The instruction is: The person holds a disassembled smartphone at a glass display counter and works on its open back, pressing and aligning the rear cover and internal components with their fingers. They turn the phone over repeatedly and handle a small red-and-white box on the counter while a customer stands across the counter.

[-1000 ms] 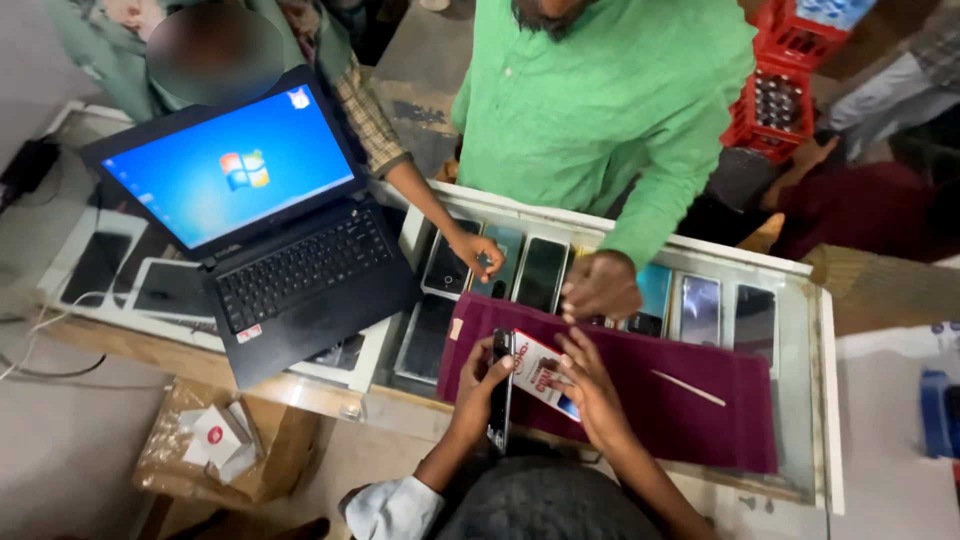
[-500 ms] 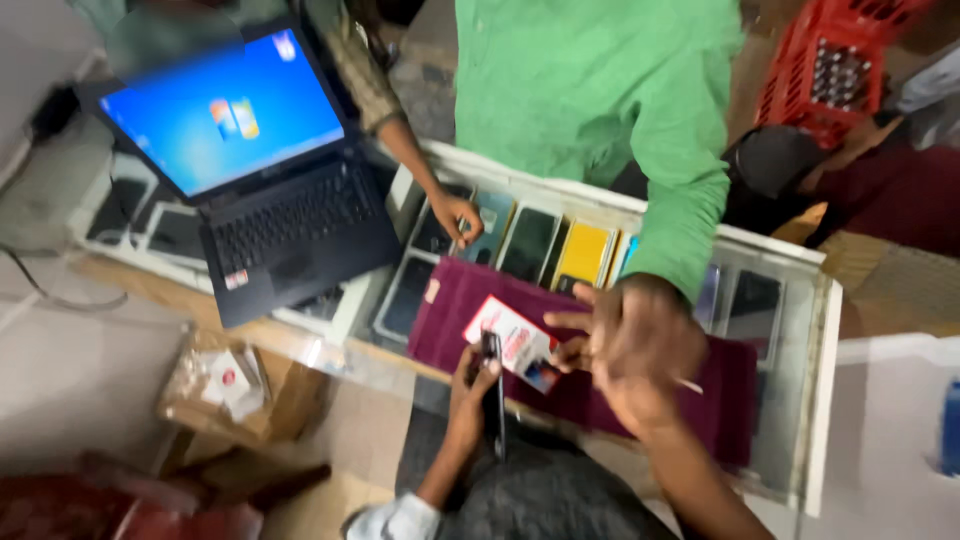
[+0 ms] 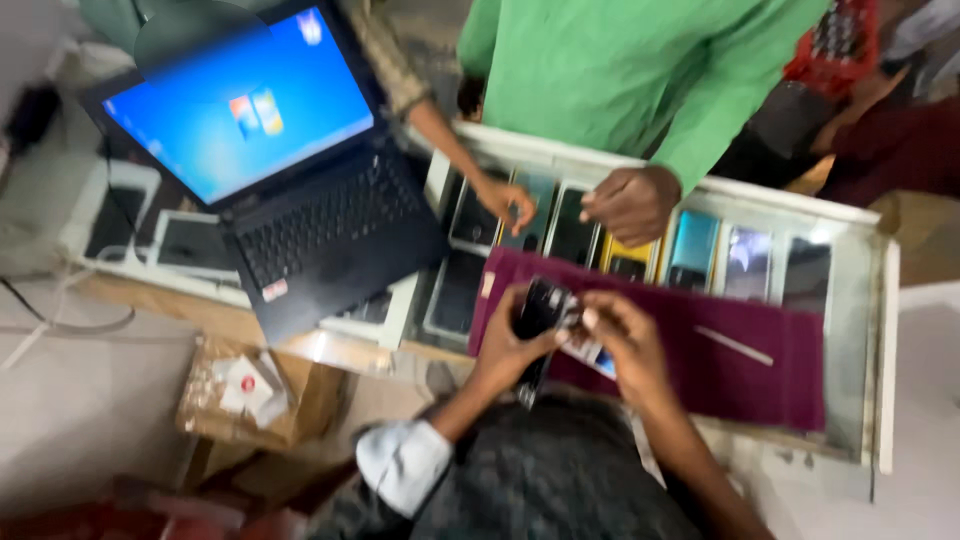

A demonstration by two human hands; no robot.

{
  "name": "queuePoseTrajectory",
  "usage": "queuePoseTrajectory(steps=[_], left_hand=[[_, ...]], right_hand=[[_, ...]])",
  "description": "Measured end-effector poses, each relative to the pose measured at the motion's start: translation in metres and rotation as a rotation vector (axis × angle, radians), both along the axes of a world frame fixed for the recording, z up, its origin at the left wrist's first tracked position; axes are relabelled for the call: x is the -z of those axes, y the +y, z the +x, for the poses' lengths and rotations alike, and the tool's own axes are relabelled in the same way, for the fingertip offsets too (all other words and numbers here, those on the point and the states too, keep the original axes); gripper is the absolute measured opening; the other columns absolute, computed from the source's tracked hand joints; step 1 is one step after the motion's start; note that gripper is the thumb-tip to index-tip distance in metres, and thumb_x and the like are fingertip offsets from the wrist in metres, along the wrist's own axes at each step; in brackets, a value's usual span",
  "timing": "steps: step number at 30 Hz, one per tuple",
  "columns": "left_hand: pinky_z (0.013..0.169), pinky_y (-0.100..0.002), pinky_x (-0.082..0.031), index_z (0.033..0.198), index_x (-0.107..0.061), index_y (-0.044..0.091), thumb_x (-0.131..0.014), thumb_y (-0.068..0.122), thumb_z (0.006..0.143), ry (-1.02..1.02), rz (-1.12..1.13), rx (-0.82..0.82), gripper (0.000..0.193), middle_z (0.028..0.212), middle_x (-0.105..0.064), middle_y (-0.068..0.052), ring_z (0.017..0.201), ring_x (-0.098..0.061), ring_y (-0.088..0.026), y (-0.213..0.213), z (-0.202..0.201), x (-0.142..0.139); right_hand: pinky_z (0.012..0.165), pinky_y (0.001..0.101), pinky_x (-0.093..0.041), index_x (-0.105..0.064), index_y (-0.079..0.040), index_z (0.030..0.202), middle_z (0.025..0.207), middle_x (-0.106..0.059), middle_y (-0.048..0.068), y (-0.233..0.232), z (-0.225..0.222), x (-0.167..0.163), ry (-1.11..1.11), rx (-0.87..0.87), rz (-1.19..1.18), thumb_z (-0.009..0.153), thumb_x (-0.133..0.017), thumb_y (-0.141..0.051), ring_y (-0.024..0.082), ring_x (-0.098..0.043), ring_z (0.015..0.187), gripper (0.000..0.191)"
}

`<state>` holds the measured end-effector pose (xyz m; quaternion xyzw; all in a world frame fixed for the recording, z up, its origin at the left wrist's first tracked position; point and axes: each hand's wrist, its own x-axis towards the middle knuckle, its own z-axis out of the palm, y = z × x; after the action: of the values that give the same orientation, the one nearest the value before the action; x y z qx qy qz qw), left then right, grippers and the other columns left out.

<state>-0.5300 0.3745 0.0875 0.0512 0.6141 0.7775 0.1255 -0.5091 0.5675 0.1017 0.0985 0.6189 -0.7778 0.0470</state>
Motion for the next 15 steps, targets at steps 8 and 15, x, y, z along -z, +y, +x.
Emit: queuePoseTrajectory(steps=[8, 15], left_hand=[[0.093, -0.03, -0.055, 0.133, -0.05, 0.003, -0.09, 0.029, 0.077, 0.096, -0.068, 0.001, 0.073, 0.112, -0.069, -0.007, 0.105, -0.068, -0.014, 0.02, -0.001, -0.049], [0.096, -0.029, -0.056, 0.136, -0.048, 0.003, -0.088, 0.021, 0.08, 0.108, 0.082, -0.029, 0.071, 0.114, -0.069, -0.008, 0.106, -0.068, -0.012, 0.053, 0.019, -0.062]], right_hand=[[0.075, 0.0225, -0.049, -0.067, 0.004, 0.126, 0.11, -0.075, 0.011, -0.003, 0.0, -0.057, 0.14, 0.107, 0.214, 0.097, -0.066, -0.002, 0.01, -0.065, 0.088, 0.03], [0.07, 0.0206, -0.056, -0.07, 0.005, 0.124, 0.105, -0.077, 0.011, 0.027, 0.011, -0.084, 0.228, 0.019, 0.262, 0.098, -0.066, 0.002, 0.009, -0.069, 0.082, 0.027]])
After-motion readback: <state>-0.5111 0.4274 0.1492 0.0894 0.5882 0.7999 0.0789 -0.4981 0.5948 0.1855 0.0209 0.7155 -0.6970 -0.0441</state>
